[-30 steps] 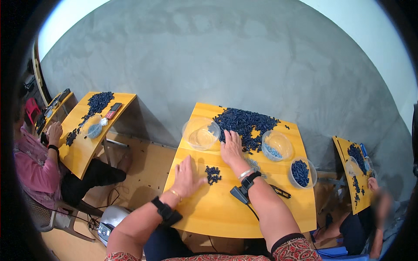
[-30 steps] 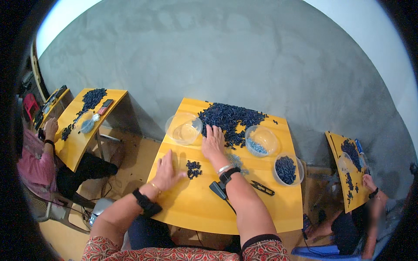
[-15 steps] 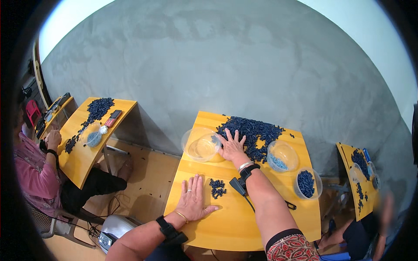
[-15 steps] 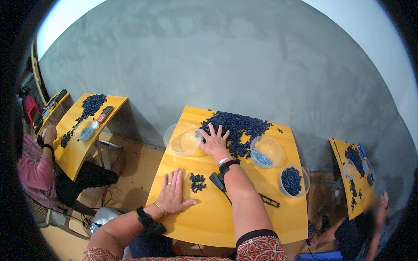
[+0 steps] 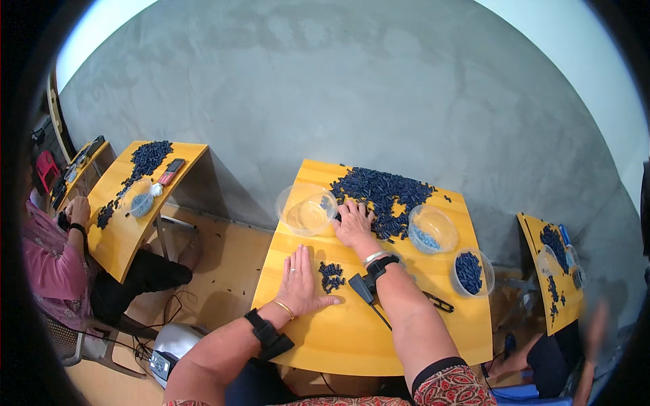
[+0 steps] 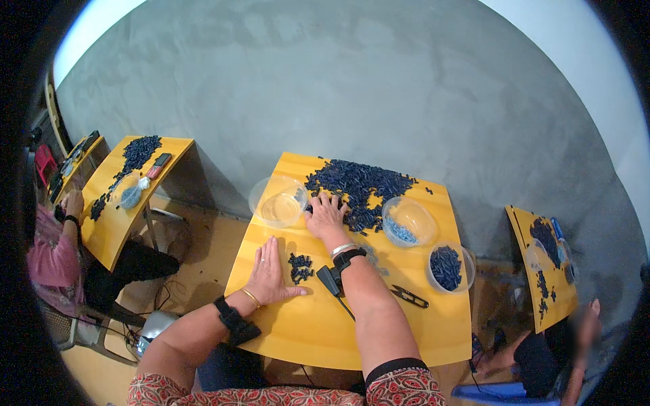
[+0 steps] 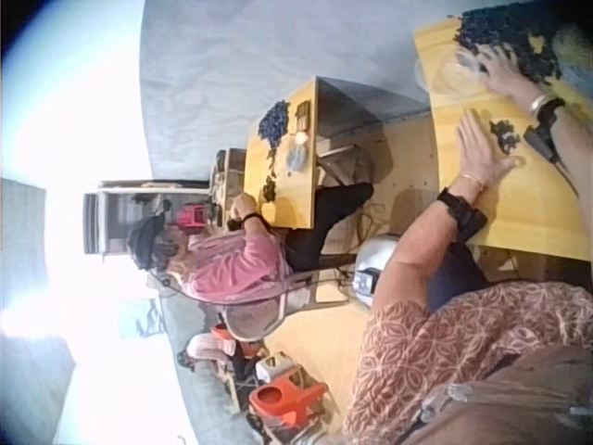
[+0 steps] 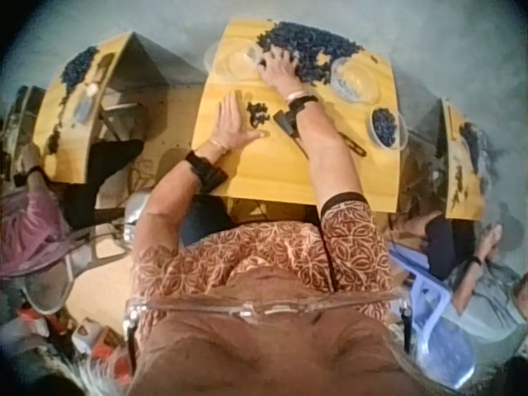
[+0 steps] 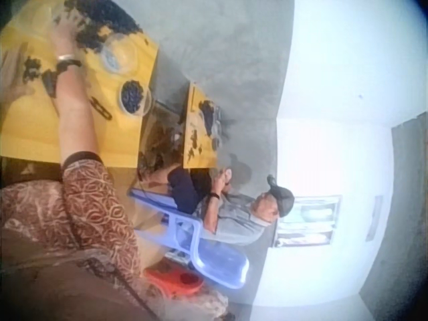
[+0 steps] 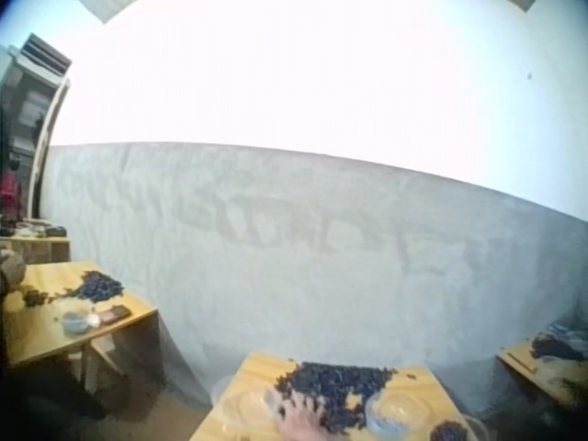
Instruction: Assembling small blue and grey plastic components at a workshop table.
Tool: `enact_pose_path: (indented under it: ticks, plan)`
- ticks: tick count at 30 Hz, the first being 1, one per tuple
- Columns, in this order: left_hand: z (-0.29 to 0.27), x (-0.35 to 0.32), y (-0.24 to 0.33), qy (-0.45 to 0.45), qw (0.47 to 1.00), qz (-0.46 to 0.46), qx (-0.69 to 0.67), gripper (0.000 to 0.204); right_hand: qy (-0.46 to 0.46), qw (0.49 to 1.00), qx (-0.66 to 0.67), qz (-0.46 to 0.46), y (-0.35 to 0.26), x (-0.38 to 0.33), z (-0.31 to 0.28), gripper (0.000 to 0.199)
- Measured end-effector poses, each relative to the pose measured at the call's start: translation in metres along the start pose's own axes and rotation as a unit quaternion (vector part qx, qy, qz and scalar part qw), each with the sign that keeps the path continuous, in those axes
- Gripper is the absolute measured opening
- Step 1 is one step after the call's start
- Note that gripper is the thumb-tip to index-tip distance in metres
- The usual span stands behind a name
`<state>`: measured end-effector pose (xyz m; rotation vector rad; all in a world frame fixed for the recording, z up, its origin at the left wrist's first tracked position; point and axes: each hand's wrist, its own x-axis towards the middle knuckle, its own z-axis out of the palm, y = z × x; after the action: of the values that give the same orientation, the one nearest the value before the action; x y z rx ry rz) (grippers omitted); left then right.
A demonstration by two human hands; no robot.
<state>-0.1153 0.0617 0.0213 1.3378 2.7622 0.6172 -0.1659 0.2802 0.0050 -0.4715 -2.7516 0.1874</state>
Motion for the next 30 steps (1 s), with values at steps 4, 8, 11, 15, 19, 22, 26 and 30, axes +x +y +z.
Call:
enact_pose_path:
  ticks: [4, 8, 11, 15, 19, 22, 26, 30]
  plan:
    - [0.004, 0.004, 0.002, 0.0, 1.0, -0.012, -0.001, 0.13, 0.019, 0.999, 0.016, -0.022, -0.008, -0.02, -0.007, 0.031]
    - [0.006, 0.012, 0.002, -0.003, 1.0, -0.005, -0.018, 0.131, 0.051, 0.996, 0.051, -0.061, -0.013, -0.037, -0.012, 0.025]
    - [0.009, 0.017, -0.001, -0.007, 1.0, 0.008, -0.016, 0.131, 0.059, 0.992, 0.061, -0.088, -0.016, -0.049, -0.014, 0.022]
    - [0.008, 0.02, -0.003, 0.0, 1.0, 0.015, -0.012, 0.135, 0.066, 0.982, 0.107, -0.143, -0.022, -0.066, -0.021, 0.023]
    - [0.01, 0.022, -0.006, -0.016, 0.999, 0.006, -0.037, 0.135, 0.072, 0.971, 0.129, -0.187, -0.025, -0.079, -0.029, 0.023]
    - [0.012, 0.023, -0.007, -0.019, 0.999, 0.008, -0.034, 0.135, 0.062, 0.968, 0.131, -0.206, -0.027, -0.088, -0.029, 0.023]
    - [0.013, 0.019, -0.005, 0.001, 0.999, 0.04, -0.033, 0.135, 0.057, 0.962, 0.159, -0.216, -0.029, -0.097, -0.024, 0.022]
    - [0.011, 0.017, -0.005, -0.02, 0.997, 0.071, -0.031, 0.133, 0.056, 0.955, 0.2, -0.211, -0.032, -0.102, -0.019, 0.024]
